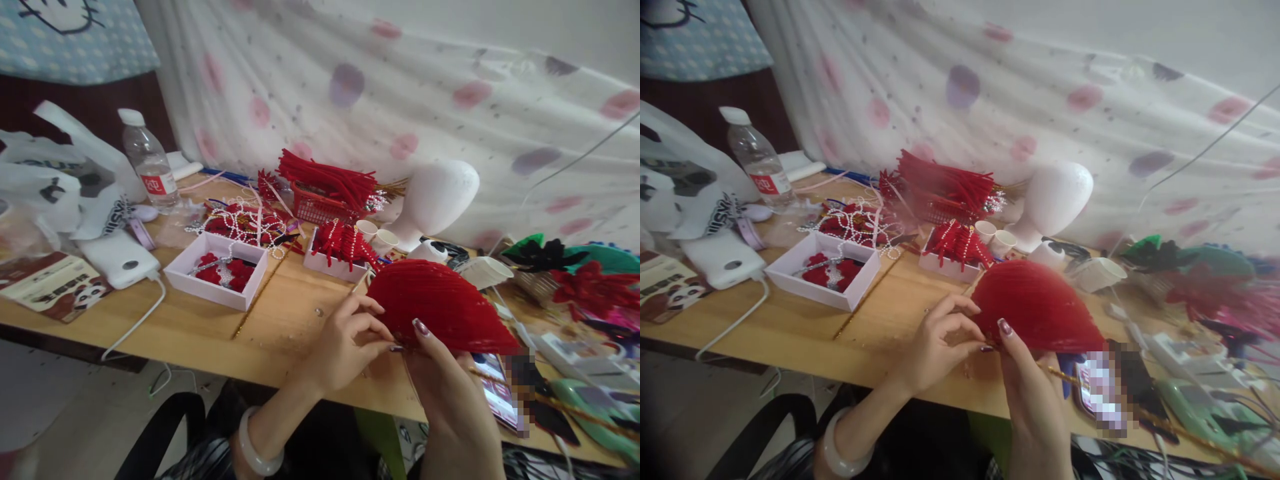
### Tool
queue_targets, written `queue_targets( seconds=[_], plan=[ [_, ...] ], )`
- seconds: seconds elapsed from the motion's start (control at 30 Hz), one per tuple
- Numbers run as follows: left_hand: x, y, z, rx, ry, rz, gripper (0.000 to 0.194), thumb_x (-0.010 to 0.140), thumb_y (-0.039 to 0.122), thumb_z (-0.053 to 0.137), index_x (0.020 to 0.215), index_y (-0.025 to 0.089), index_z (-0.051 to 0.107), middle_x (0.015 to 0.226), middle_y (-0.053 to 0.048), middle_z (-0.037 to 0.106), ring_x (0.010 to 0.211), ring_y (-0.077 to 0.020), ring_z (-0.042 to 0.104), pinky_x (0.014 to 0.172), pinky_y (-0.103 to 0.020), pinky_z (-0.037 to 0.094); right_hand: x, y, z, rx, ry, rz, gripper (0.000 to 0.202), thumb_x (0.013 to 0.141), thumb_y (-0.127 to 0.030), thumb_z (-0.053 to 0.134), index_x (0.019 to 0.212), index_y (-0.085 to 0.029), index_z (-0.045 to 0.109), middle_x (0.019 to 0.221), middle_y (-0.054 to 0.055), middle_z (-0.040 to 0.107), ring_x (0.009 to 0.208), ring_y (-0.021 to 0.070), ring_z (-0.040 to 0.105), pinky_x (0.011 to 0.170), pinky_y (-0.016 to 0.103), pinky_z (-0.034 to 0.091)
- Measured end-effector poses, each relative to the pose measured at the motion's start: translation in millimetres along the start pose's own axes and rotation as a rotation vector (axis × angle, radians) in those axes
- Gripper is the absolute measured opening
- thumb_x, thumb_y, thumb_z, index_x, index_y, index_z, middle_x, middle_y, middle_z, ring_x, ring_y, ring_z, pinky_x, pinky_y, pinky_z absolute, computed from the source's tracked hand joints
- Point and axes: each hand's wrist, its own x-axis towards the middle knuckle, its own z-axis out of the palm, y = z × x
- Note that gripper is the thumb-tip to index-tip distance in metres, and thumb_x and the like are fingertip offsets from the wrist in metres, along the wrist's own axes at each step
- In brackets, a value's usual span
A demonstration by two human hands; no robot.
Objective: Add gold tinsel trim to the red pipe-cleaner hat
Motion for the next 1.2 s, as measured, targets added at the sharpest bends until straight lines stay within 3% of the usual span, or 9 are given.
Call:
queue_targets(
  seconds=[0.13,0.3,0.4,0.5,0.67,0.8,1.0,1.2],
  plan=[
    [-0.9,1.4,5.0,0.016,0.054,0.017,0.009,0.077,0.010,0.076,0.079,0.018,0.073,0.103,-0.007,0.063,0.101,-0.0204,0.066,0.090,-0.037,0.056,2.7,-1.9,-2.4,-0.060,0.093,-0.006,0.045,0.058,-0.025,0.090,0.100,-0.020,0.075,0.090,0.002,0.078,0.077,0.0169,0.071,0.064,0.023,0.059],
    [-3.7,9.1,16.1,0.003,0.165,-0.022,0.011,0.077,0.009,0.077,0.079,0.020,0.074,0.099,-0.004,0.063,0.097,-0.0184,0.065,0.088,-0.034,0.055,2.0,-7.1,0.5,-0.019,0.110,0.044,0.040,0.054,-0.030,0.090,0.090,-0.020,0.075,0.080,0.001,0.077,0.066,0.0160,0.070,0.053,0.021,0.054],
    [-5.4,12.7,24.8,-0.008,0.249,-0.013,0.007,0.077,0.015,0.078,0.077,0.021,0.075,0.099,-0.005,0.062,0.096,-0.0189,0.064,0.085,-0.033,0.056,-0.4,-4.2,2.8,0.024,0.078,0.066,0.032,0.059,-0.035,0.086,0.085,-0.019,0.074,0.079,0.001,0.077,0.066,0.0157,0.069,0.055,0.022,0.055],
    [-5.1,14.2,28.6,-0.063,0.290,-0.014,0.004,0.078,0.020,0.078,0.076,0.021,0.075,0.095,-0.005,0.062,0.091,-0.0184,0.064,0.079,-0.032,0.057,-4.7,-0.4,3.4,0.007,0.047,-0.001,0.027,0.065,-0.032,0.083,0.087,-0.021,0.074,0.085,0.001,0.076,0.072,0.0167,0.069,0.063,0.025,0.058],
    [-4.9,12.7,27.5,-0.183,0.323,-0.124,0.006,0.076,0.019,0.080,0.074,0.021,0.074,0.089,-0.002,0.063,0.089,-0.0165,0.063,0.084,-0.030,0.053,-11.0,2.9,-3.1,-0.164,-0.018,-0.105,0.051,0.067,-0.028,0.086,0.116,-0.026,0.069,0.107,0.005,0.074,0.096,0.0253,0.069,0.089,0.044,0.056],
    [-7.6,6.6,28.1,-0.223,0.330,-0.144,0.006,0.076,0.019,0.080,0.074,0.021,0.075,0.092,-0.002,0.065,0.093,-0.0162,0.062,0.087,-0.030,0.050,-10.8,5.6,-12.8,-0.299,-0.046,-0.090,0.039,0.070,-0.033,0.085,0.104,-0.021,0.073,0.104,0.009,0.075,0.103,0.0294,0.068,0.102,0.051,0.048],
    [-8.2,-4.6,30.2,-0.321,0.305,-0.120,0.006,0.078,0.017,0.078,0.080,0.022,0.075,0.095,-0.002,0.067,0.096,-0.0159,0.063,0.088,-0.029,0.049,-9.5,8.7,-16.5,-0.349,0.003,-0.103,0.031,0.075,-0.039,0.081,0.098,-0.020,0.074,0.098,0.008,0.076,0.101,0.0278,0.069,0.098,0.046,0.051],
    [-12.3,-4.4,32.8,-0.470,0.277,-0.159,0.030,0.075,0.006,0.074,0.099,0.022,0.067,0.103,-0.002,0.067,0.101,-0.0158,0.064,0.092,-0.029,0.051,-7.1,8.4,-18.3,-0.364,0.027,-0.158,0.031,0.078,-0.037,0.079,0.104,-0.022,0.073,0.104,0.006,0.076,0.099,0.0245,0.069,0.089,0.039,0.056]
  ],
)
